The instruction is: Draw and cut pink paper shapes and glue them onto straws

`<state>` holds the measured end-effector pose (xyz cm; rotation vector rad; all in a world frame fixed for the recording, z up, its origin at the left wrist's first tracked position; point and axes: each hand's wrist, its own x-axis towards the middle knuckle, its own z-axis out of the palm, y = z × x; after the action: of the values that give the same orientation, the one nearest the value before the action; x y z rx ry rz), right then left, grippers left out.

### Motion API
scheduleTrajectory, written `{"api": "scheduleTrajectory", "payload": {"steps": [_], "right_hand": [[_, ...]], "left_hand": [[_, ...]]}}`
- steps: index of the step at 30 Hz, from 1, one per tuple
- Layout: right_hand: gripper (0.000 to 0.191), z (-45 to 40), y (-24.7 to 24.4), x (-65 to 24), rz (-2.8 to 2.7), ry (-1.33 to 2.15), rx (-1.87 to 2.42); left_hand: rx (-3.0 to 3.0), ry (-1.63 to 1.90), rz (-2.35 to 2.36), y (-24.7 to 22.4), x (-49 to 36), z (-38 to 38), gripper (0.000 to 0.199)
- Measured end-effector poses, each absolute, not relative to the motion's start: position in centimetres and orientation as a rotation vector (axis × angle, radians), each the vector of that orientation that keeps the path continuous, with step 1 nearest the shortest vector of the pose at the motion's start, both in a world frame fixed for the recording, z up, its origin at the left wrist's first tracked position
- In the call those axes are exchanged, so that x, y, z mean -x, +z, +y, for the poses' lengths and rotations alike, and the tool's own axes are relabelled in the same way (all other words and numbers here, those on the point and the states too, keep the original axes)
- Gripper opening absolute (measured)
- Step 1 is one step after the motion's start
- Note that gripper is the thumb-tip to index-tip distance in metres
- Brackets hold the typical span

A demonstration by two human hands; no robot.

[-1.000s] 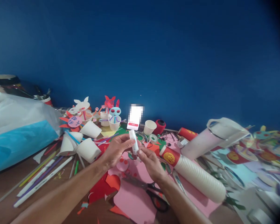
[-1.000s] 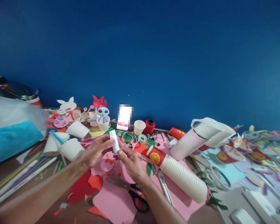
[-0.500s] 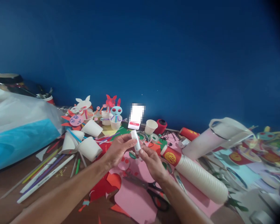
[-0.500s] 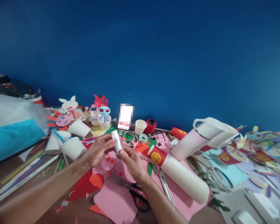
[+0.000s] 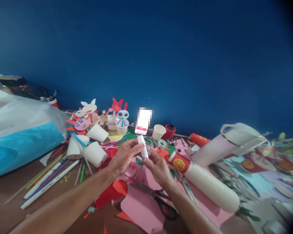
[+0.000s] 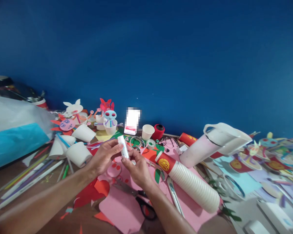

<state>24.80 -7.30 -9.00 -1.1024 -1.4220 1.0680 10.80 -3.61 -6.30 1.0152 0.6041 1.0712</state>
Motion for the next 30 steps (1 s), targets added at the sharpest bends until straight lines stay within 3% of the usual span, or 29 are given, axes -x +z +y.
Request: {"api": "scheduleTrajectory", "payload": {"steps": [4,11,13,19,22,26,30], "right_hand": [[0.024,-7.4,-9.1,-24.4,-1.423,0.875,1.243],[0.042,-7.4,-8.3,-24.8,-1.549,1.153,1.047],[0.039,-7.3,-8.3,-24.6,-1.532,1.148,1.039],[0.02,-7.4,-8.5,-24.0,-1.513,0.751,1.272],[0.015,-7.3,-7.8,-25.3,-1.71,0.735,1.298],[0.039,-6.8,-7.0,-28.1,-2.105,0.599,1.328],[0.036,-6.5,-8.2,-28.7,-2.352,0.36,1.484]], "left_hand": [[-0.97,1.051,0.649,-6.3,-10.9,-3.7,0.021],[-1.009,1.035,0.604,-6.0,-10.6,-3.4,0.023],[-1.007,1.035,0.611,-6.0,-10.6,-3.5,0.024],[-0.945,1.107,0.645,-6.2,-10.9,-3.7,0.02],[-0.922,1.141,0.642,-6.1,-10.5,-3.3,0.019],[-0.999,1.189,0.693,-5.6,-9.6,-2.4,0.024],[-1.167,1.136,0.76,-5.5,-9.3,-2.0,0.025]]}}
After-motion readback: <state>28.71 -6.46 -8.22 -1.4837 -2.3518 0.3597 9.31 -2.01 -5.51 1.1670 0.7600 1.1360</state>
